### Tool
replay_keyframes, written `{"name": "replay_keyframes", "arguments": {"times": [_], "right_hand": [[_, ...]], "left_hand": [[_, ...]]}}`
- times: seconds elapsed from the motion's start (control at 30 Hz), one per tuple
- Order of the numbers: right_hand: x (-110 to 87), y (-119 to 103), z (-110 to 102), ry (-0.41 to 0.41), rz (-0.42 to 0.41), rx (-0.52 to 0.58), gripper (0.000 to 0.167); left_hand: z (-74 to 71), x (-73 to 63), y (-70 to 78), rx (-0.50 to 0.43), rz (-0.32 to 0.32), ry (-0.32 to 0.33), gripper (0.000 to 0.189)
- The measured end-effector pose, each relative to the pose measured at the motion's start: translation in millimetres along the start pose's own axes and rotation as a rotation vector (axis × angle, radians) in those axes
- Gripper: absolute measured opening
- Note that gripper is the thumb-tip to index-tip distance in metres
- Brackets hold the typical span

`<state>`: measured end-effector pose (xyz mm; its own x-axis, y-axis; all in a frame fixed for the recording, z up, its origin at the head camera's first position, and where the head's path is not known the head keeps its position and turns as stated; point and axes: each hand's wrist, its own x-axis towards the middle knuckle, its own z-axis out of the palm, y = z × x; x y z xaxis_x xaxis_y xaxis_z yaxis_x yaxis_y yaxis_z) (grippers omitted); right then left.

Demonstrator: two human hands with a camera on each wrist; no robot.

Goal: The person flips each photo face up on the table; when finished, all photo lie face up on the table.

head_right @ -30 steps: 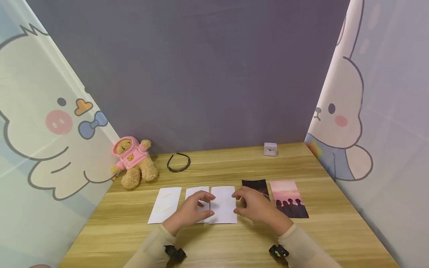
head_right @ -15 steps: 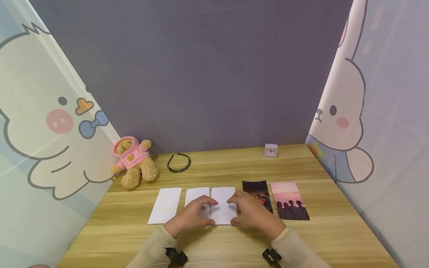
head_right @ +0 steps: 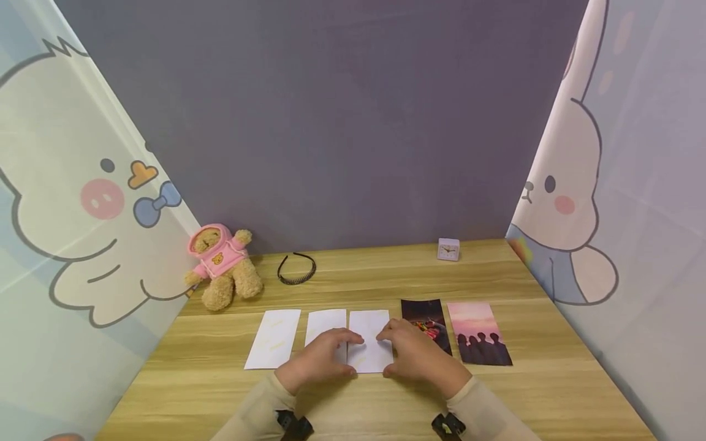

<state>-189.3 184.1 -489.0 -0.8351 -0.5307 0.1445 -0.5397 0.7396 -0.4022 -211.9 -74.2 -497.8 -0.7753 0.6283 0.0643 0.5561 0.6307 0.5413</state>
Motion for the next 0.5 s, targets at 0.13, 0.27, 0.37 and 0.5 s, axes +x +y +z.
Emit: {"name": "replay_keyframes", "arguments": {"times": [0.13, 0.27, 0.37, 0.5], "right_hand": [[-0.7, 0.9, 1.6, 0.003, -0.001, -0.012, 0.062], [-1.1, 0.9, 1.9, -0.003, -0.007, -0.014, 0.057], [-1.2, 0.7, 1.6, -0.013, -0.009, -0.013, 0.048], [-1.0, 0.7, 1.0, -0.017, -0.011, -0.006, 0.039]], "left_hand": [[1.0, 0.7, 3.6, 0.039, -0.005, -0.007, 0.055], [1.4, 1.3, 4.6, 0.065, -0.008, 0.006, 0.054], [1.2, 2.0, 4.4, 0.055, -0.008, 0.009, 0.053], [1.3, 3.0, 2.9, 0.042, -0.007, 0.01, 0.051]]}}
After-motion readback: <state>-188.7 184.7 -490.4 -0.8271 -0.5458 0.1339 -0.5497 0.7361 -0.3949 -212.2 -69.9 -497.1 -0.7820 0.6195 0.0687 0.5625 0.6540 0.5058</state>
